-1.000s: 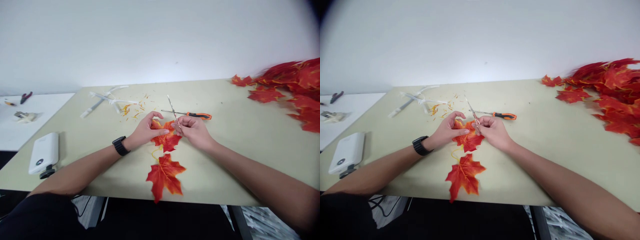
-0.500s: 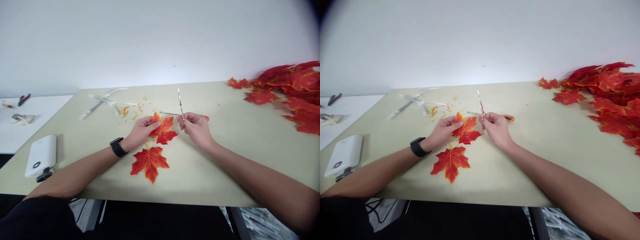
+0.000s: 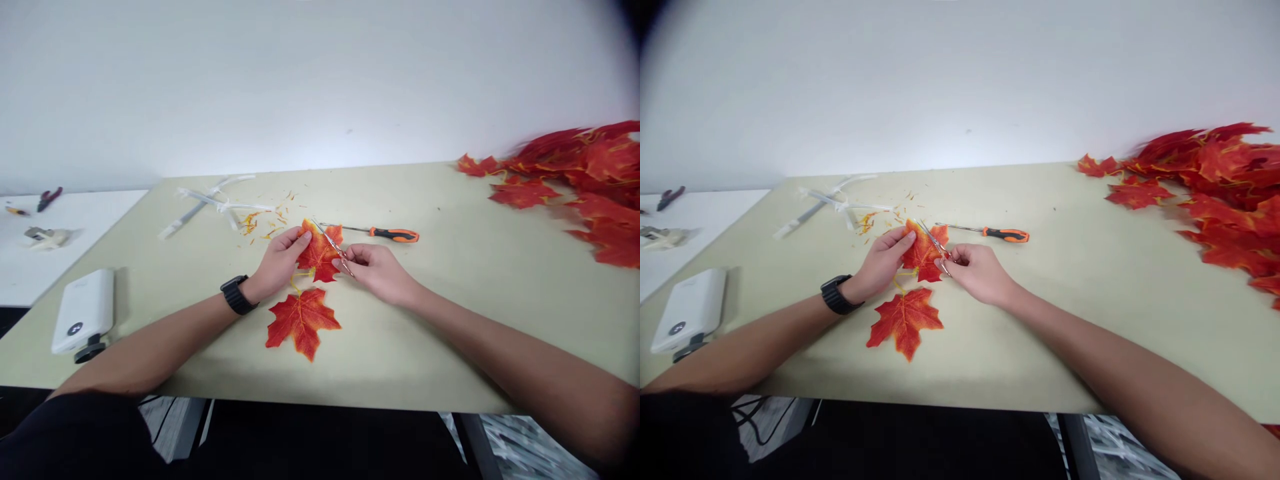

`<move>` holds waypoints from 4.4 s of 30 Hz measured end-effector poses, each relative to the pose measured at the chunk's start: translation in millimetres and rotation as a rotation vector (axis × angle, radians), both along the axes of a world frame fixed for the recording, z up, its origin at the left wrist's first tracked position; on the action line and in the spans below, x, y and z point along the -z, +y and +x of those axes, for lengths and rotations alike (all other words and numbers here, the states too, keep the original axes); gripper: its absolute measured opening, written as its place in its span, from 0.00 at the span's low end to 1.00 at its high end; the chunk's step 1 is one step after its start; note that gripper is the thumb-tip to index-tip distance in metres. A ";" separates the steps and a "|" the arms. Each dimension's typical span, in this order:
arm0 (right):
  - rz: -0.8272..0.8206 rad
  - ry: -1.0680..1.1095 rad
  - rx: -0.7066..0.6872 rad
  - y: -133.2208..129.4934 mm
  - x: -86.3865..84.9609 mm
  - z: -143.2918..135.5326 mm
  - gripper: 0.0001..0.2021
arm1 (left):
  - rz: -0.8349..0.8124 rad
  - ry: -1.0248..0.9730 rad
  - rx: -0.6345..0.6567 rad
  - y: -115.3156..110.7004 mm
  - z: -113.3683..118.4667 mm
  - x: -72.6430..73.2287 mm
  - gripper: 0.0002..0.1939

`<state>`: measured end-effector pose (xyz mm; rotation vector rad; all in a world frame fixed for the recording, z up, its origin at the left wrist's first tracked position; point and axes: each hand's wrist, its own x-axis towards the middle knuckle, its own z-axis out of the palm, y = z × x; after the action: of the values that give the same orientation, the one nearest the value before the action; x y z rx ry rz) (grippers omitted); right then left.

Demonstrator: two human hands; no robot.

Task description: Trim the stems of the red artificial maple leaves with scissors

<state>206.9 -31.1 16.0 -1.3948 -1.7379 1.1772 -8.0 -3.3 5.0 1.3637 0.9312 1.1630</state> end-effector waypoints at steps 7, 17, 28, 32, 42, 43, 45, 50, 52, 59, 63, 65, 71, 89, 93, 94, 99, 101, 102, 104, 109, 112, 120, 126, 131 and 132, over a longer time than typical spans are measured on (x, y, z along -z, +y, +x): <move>0.008 -0.007 -0.032 -1.6 1.1 0.5 0.20 | -0.012 -0.034 -0.007 -3.0 1.8 -3.8 0.19; 0.037 -0.004 -0.067 -2.3 4.2 -0.1 0.19 | -0.190 -0.199 0.000 -7.3 4.9 -5.4 0.14; 0.075 0.005 -0.039 -4.6 6.3 -2.6 0.18 | -0.160 -0.154 -0.015 -9.9 7.2 -6.9 0.13; 0.068 0.022 -0.034 -4.6 6.8 -3.2 0.17 | -0.130 -0.107 -0.027 -10.0 7.9 -7.0 0.14; 0.071 0.018 -0.047 -4.1 6.1 -2.0 0.16 | -0.052 -0.064 0.041 -8.4 6.5 -8.1 0.12; 0.071 0.014 -0.048 -4.2 5.5 -2.0 0.16 | -0.046 -0.059 0.038 -8.4 6.5 -8.2 0.11; 0.071 0.010 -0.051 -4.2 4.6 -2.1 0.16 | -0.032 -0.040 0.035 -8.5 6.4 -8.5 0.11; 0.064 0.008 -0.055 -3.8 4.5 -1.9 0.15 | -0.023 -0.012 0.039 -8.3 5.7 -7.6 0.11; 0.071 0.005 -0.057 -3.2 4.8 -1.3 0.15 | -0.035 -0.018 0.036 -7.8 5.5 -6.9 0.12; 0.095 0.007 -0.090 -0.5 7.8 2.8 0.16 | -0.072 -0.068 0.045 -7.6 5.7 -7.8 0.11; 0.083 0.020 -0.098 -0.3 7.0 3.2 0.17 | -0.107 -0.095 0.050 -6.8 5.0 -7.3 0.10; 0.077 0.019 -0.097 -0.5 5.5 3.0 0.18 | -0.120 -0.104 0.046 -5.9 4.0 -6.0 0.10; 0.089 0.034 -0.113 0.0 4.3 3.4 0.17 | -0.171 -0.132 0.049 -4.2 2.5 -4.5 0.10; 0.066 0.042 -0.105 -3.3 2.5 0.5 0.18 | -0.155 -0.142 -0.004 -4.9 4.4 -9.2 0.14; 0.048 0.067 -0.111 -3.6 3.7 -0.3 0.17 | -0.096 -0.104 -0.020 -7.4 6.0 -13.2 0.16; 0.039 0.075 -0.113 -3.5 4.3 -0.3 0.17 | -0.089 -0.098 -0.026 -7.7 6.2 -13.7 0.17; 0.021 0.098 -0.111 -4.0 4.7 -0.8 0.18 | -0.095 -0.100 -0.033 -7.4 6.3 -13.0 0.16; 0.006 0.102 -0.105 -4.8 3.8 -1.6 0.18 | -0.103 -0.102 -0.034 -7.0 6.2 -12.0 0.15; 0.000 0.106 -0.101 -5.3 3.3 -2.1 0.18 | -0.103 -0.099 -0.034 -6.9 6.2 -11.6 0.15; -0.008 0.118 -0.095 -6.0 2.7 -3.2 0.19 | -0.096 -0.086 -0.034 -7.1 6.3 -11.1 0.15; -0.008 0.118 -0.083 -7.0 3.3 -4.8 0.23 | -0.083 -0.050 -0.030 -9.4 7.2 -12.2 0.17; 0.009 0.118 -0.085 -7.3 4.0 -5.0 0.25 | -0.064 -0.027 -0.030 -10.7 7.6 -12.4 0.17; 0.005 0.103 -0.099 -7.4 5.1 -3.5 0.26 | 0.001 0.028 -0.006 -8.6 6.3 -6.0 0.19; 0.000 0.100 -0.088 -7.0 3.1 -4.6 0.27 | 0.027 0.054 -0.028 -7.9 5.3 -5.5 0.18; -0.008 0.101 -0.091 -6.6 2.5 -4.9 0.26 | 0.055 0.088 -0.034 -9.7 5.6 -8.0 0.18; -0.009 0.100 -0.092 -6.6 2.6 -4.9 0.26 | 0.064 0.100 -0.036 -10.0 5.6 -8.4 0.18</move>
<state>202.0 -37.7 13.4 -1.2504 -1.7444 1.2836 -2.5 -13.3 13.3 1.4736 1.0006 1.1693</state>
